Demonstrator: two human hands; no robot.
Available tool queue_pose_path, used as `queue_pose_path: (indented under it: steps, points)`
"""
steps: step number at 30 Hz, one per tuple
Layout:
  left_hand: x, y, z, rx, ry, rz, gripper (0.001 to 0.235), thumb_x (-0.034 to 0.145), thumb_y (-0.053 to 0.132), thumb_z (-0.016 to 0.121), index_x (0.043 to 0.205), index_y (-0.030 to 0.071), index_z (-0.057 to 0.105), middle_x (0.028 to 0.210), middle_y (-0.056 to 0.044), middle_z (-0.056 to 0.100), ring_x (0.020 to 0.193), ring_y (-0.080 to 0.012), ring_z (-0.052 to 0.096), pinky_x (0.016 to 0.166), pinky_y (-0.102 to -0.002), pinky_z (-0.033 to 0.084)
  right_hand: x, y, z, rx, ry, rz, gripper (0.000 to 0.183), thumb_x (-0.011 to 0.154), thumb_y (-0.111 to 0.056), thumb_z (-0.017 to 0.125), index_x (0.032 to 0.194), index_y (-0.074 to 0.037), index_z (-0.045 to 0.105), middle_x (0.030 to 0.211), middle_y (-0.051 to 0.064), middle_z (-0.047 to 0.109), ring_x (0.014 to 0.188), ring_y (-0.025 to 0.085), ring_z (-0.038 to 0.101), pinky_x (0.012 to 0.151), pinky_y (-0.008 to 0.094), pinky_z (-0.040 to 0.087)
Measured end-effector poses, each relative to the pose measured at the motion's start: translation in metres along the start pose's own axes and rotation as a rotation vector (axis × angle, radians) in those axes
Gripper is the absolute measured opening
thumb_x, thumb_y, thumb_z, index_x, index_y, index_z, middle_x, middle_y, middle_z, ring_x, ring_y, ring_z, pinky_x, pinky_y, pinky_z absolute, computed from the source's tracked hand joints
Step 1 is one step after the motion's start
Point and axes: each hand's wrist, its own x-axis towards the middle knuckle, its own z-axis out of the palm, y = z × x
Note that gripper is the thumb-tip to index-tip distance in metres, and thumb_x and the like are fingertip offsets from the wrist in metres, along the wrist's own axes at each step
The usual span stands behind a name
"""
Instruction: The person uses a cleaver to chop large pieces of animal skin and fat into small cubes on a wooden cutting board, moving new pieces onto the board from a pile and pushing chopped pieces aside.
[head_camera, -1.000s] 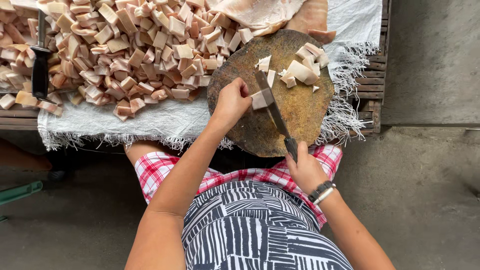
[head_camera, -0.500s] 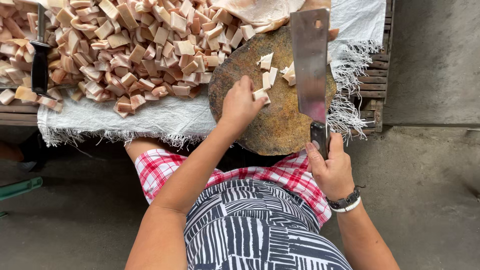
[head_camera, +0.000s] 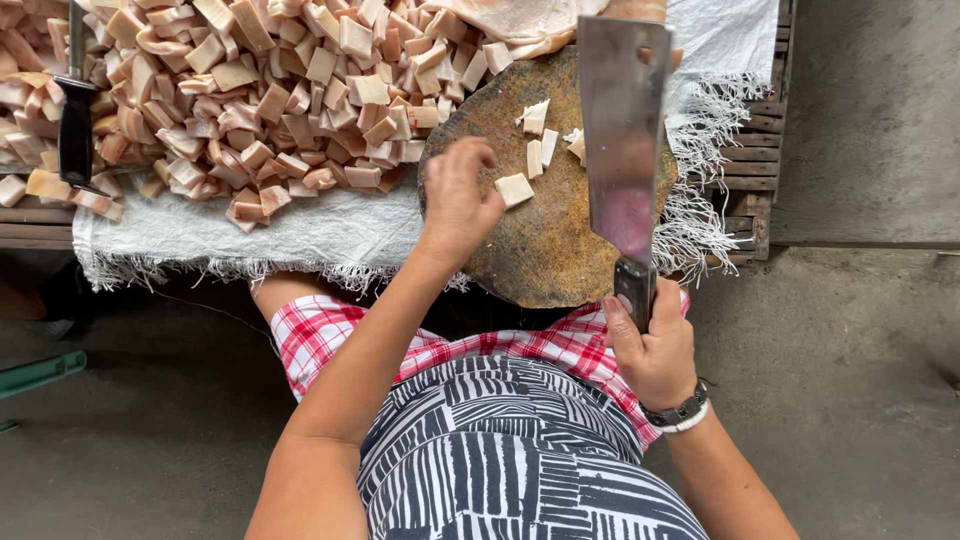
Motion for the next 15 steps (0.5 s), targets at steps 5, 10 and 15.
queue_pose_path:
  steps: [5,10,15]
  points:
    - [0.005,-0.014,-0.015,-0.024,0.155,-0.025,0.032,0.079,0.0,0.069,0.108,0.011,0.057,0.121,-0.007,0.06,0.122,-0.0261,0.052,0.11,-0.043,0.037,0.019,0.029,0.022,-0.478,-0.392,0.092,0.038,0.1,-0.028,0.062,0.12,-0.002,0.042,0.069,0.018,0.064,0.062,0.033,0.064,0.056,0.043,0.048]
    - [-0.007,0.0,-0.004,-0.018,0.03,0.039,0.027,0.078,0.018,0.082,0.099,0.013,0.065,0.118,-0.009,0.06,0.115,-0.0329,0.048,0.103,-0.047,0.037,0.019,0.026,0.006,-0.283,-0.412,0.213,0.031,0.095,-0.028,0.061,0.111,-0.005,0.048,0.063,0.016,0.062,0.058,0.031,0.064,0.053,0.042,0.048]
    - [-0.007,-0.006,0.03,0.247,-0.107,0.178,0.024,0.082,0.028,0.084,0.101,0.022,0.071,0.122,-0.003,0.059,0.123,-0.0311,0.047,0.106,-0.052,0.035,0.011,0.009,-0.004,0.136,-0.297,0.422,0.02,0.095,-0.02,0.063,0.103,-0.006,0.051,0.064,0.005,0.061,0.048,0.016,0.059,0.045,0.032,0.048]
